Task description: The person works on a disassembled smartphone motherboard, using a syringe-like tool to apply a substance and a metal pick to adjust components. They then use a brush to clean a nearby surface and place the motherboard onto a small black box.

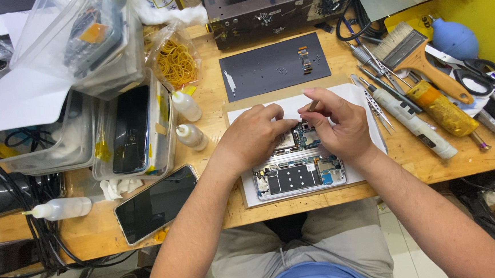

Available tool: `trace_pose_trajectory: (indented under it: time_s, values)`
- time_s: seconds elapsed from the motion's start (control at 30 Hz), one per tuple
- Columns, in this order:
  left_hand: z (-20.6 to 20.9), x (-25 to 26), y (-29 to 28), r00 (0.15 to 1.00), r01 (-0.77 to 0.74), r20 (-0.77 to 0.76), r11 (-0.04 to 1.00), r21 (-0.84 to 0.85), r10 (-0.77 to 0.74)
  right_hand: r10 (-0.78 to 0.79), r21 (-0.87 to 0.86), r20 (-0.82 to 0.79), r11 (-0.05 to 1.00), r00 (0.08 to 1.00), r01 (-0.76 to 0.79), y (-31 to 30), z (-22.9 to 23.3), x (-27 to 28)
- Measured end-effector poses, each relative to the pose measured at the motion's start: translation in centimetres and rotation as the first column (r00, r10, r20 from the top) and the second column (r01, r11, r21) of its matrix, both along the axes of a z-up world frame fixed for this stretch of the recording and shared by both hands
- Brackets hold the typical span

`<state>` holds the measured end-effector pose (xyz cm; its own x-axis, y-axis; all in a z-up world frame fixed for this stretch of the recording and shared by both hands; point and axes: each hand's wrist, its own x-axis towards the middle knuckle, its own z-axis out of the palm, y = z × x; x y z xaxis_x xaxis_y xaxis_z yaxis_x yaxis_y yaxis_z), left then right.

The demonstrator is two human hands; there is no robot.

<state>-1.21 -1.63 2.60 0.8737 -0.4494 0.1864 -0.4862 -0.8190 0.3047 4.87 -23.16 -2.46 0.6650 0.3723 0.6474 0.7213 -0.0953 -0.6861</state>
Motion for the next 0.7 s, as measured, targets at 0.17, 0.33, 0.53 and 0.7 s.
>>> trace_pose_trajectory:
  time_s: [0.17, 0.33, 0.53, 0.7]
  values:
    - [-0.3, 0.1, 0.0, 1.0, -0.008, -0.009, 1.0, 0.009, 0.008, -0.016, -0.033, 0.107, 0.999, 0.994, 0.019, -0.1, 2.2, -0.4]
    - [0.2, -0.3, 0.2, 0.999, -0.023, -0.03, 1.0, -0.021, 0.022, 0.013, -0.395, 0.23, 0.915, 0.973, 0.081, -0.4, 8.2, 0.2]
    - [-0.4, 0.2, 0.7, 0.996, -0.017, -0.091, 0.998, -0.063, 0.011, 0.186, -0.98, 0.031, 0.198, 0.982, -0.006, 1.9, 13.6, 2.1]
    - [1.0, -0.3, 1.8, 0.949, -0.015, -0.311, 0.981, -0.192, -0.046, 0.211, -0.991, -0.116, 0.034, 0.97, -0.126, 3.6, 14.7, 2.6]
